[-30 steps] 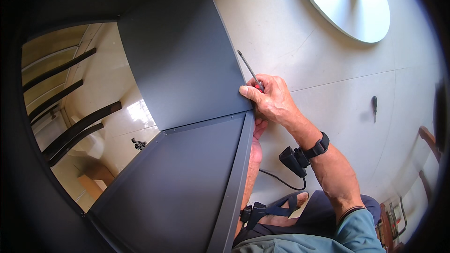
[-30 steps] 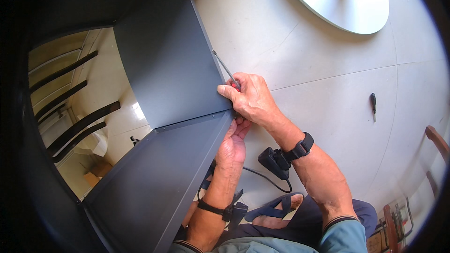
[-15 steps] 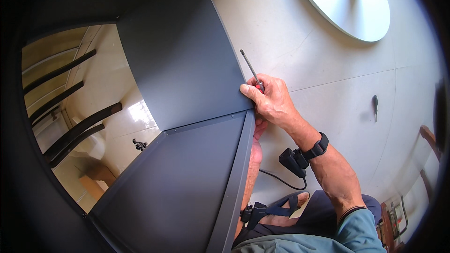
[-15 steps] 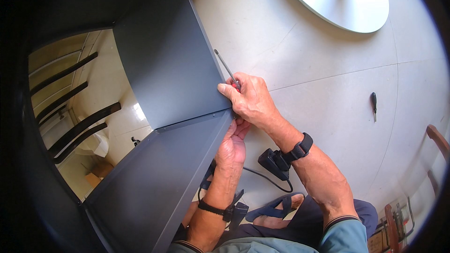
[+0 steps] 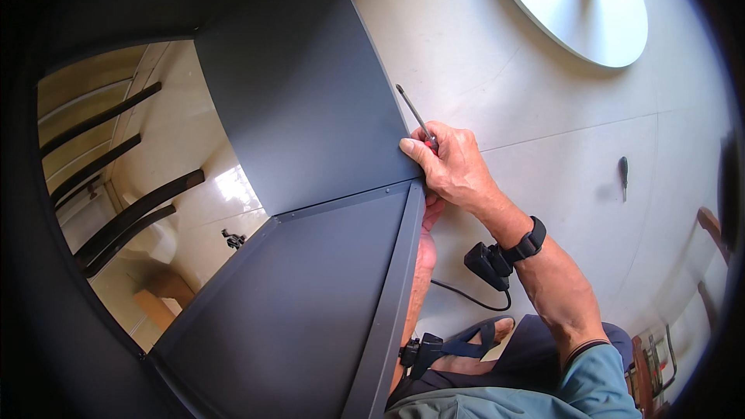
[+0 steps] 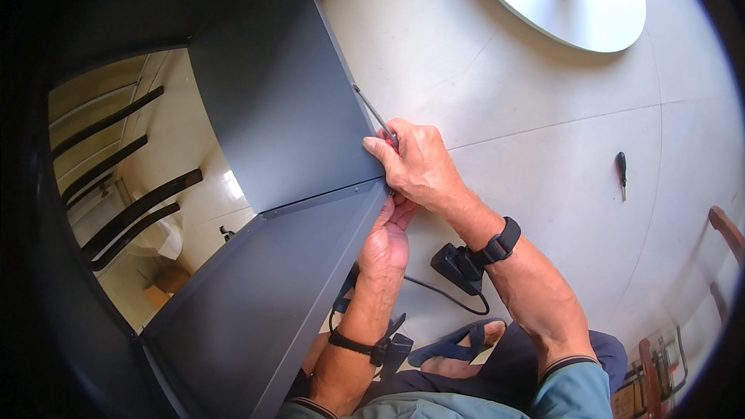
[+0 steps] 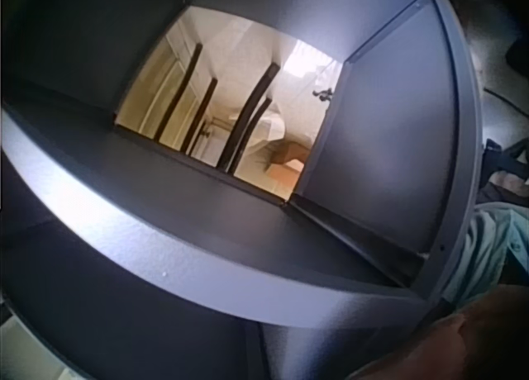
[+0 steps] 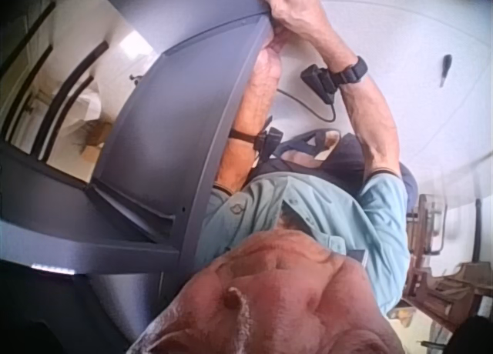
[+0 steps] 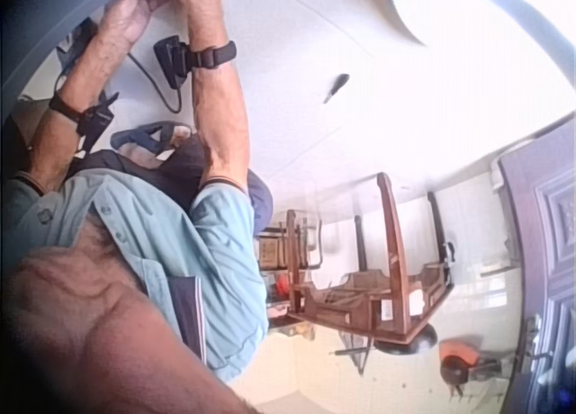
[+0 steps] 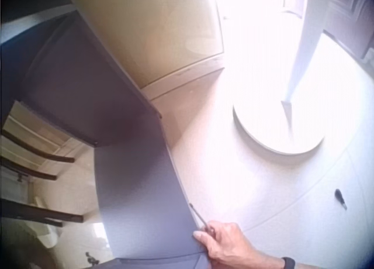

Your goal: The person uses a screwdriver to attach panels of a grey cabinet together, handling screws and metal fasteners by hand while sitting on the floor.

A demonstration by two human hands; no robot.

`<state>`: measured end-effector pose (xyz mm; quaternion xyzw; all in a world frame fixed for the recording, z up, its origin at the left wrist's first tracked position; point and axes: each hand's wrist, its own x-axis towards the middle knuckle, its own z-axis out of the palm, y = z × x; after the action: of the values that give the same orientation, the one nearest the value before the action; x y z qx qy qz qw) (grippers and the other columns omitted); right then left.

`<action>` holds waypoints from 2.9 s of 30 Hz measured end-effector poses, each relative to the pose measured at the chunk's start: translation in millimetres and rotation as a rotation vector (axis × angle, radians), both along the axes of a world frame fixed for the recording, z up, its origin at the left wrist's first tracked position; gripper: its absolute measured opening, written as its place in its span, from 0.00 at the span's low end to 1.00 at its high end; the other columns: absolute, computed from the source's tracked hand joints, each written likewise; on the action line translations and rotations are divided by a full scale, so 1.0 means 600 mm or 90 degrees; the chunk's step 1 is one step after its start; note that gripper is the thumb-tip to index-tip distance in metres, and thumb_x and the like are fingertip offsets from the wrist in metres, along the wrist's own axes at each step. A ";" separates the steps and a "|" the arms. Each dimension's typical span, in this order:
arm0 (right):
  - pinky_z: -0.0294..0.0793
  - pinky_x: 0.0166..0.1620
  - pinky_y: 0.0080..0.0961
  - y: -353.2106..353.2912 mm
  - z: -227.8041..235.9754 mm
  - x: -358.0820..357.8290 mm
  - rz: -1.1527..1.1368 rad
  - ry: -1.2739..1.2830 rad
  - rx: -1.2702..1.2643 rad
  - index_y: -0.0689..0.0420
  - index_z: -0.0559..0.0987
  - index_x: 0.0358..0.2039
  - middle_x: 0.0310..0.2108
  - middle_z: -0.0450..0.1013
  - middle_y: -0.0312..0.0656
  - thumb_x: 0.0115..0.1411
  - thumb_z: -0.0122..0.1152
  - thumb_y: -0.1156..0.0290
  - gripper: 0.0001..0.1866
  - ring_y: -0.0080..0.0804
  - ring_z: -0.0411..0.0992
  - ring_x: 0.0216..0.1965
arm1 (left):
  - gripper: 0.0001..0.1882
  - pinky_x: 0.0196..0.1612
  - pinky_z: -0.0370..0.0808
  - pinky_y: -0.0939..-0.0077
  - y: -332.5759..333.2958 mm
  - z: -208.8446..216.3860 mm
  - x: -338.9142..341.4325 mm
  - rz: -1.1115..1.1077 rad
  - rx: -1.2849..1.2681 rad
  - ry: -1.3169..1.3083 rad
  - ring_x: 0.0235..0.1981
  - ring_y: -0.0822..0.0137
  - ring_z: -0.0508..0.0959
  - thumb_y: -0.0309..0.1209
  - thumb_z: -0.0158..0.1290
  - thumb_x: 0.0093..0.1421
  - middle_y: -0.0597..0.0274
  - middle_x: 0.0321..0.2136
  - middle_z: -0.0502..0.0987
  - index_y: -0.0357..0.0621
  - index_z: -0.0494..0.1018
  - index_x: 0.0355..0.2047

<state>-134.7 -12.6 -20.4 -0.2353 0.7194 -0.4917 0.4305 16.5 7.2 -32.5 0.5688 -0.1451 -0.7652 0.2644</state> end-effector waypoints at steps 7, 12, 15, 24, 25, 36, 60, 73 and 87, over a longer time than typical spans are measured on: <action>0.66 0.23 0.31 -0.002 0.004 -0.001 0.001 -0.038 0.002 0.68 0.72 0.21 0.12 0.65 0.51 0.58 0.61 0.66 0.17 0.31 0.63 0.15 | 0.21 0.55 0.71 0.55 -0.009 0.001 -0.007 0.029 0.026 -0.017 0.45 0.53 0.77 0.27 0.59 0.57 0.51 0.43 0.76 0.37 0.70 0.51; 0.66 0.23 0.32 -0.002 0.008 -0.004 0.022 -0.031 0.019 0.67 0.72 0.21 0.13 0.65 0.51 0.58 0.60 0.64 0.17 0.33 0.63 0.16 | 0.21 0.55 0.71 0.55 -0.012 0.005 -0.011 0.050 0.068 -0.047 0.45 0.53 0.77 0.27 0.59 0.56 0.51 0.43 0.76 0.38 0.70 0.51; 0.66 0.24 0.33 -0.002 0.008 -0.006 0.035 -0.016 0.024 0.67 0.72 0.21 0.13 0.65 0.51 0.58 0.59 0.64 0.18 0.35 0.63 0.16 | 0.21 0.55 0.72 0.55 -0.003 0.000 -0.004 0.014 0.010 -0.006 0.45 0.53 0.77 0.27 0.58 0.57 0.51 0.43 0.76 0.38 0.70 0.51; 0.66 0.24 0.35 -0.003 0.007 -0.006 0.054 0.020 0.024 0.67 0.73 0.22 0.13 0.65 0.52 0.58 0.59 0.62 0.19 0.37 0.64 0.16 | 0.18 0.52 0.73 0.58 0.000 -0.011 -0.008 0.004 0.005 -0.060 0.44 0.58 0.78 0.31 0.54 0.62 0.54 0.44 0.77 0.40 0.70 0.51; 0.66 0.24 0.35 -0.002 0.005 -0.005 0.051 0.019 0.021 0.68 0.73 0.22 0.13 0.65 0.52 0.58 0.59 0.62 0.19 0.38 0.64 0.16 | 0.18 0.51 0.74 0.58 0.002 -0.012 -0.006 -0.029 0.005 -0.052 0.43 0.59 0.78 0.32 0.54 0.63 0.55 0.43 0.77 0.40 0.70 0.51; 0.66 0.25 0.38 -0.001 0.008 -0.004 0.034 0.015 -0.003 0.68 0.73 0.22 0.14 0.66 0.55 0.58 0.58 0.62 0.19 0.49 0.67 0.17 | 0.20 0.43 0.79 0.59 -0.013 0.002 -0.020 -0.079 -0.141 -0.056 0.38 0.60 0.79 0.31 0.57 0.61 0.57 0.41 0.77 0.39 0.69 0.52; 0.64 0.24 0.34 0.012 -0.005 -0.008 0.035 0.018 -0.055 0.68 0.74 0.22 0.12 0.62 0.44 0.54 0.58 0.59 0.20 0.29 0.61 0.17 | 0.04 0.29 0.82 0.64 -0.008 0.001 -0.026 -0.089 -0.215 -0.048 0.25 0.61 0.81 0.27 0.57 0.60 0.58 0.26 0.78 0.40 0.75 0.33; 0.70 0.29 0.37 0.009 -0.005 -0.005 0.040 0.025 -0.038 0.69 0.76 0.24 0.15 0.68 0.52 0.52 0.58 0.59 0.21 0.41 0.67 0.19 | 0.09 0.20 0.79 0.69 -0.010 0.024 -0.047 -0.093 -0.288 -0.167 0.19 0.62 0.79 0.27 0.62 0.56 0.55 0.24 0.78 0.36 0.74 0.32; 0.68 0.28 0.33 0.013 -0.006 -0.004 0.039 -0.021 -0.042 0.69 0.77 0.25 0.15 0.68 0.45 0.53 0.60 0.58 0.21 0.31 0.65 0.19 | 0.10 0.20 0.79 0.65 -0.016 0.026 -0.044 -0.076 -0.183 -0.094 0.19 0.60 0.78 0.25 0.65 0.52 0.56 0.23 0.76 0.37 0.73 0.30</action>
<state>-137.2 -4.7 -23.9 -0.2632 0.6880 -0.5054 0.4494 -10.0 -2.3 -17.0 0.5703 -0.3054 -0.7069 0.2859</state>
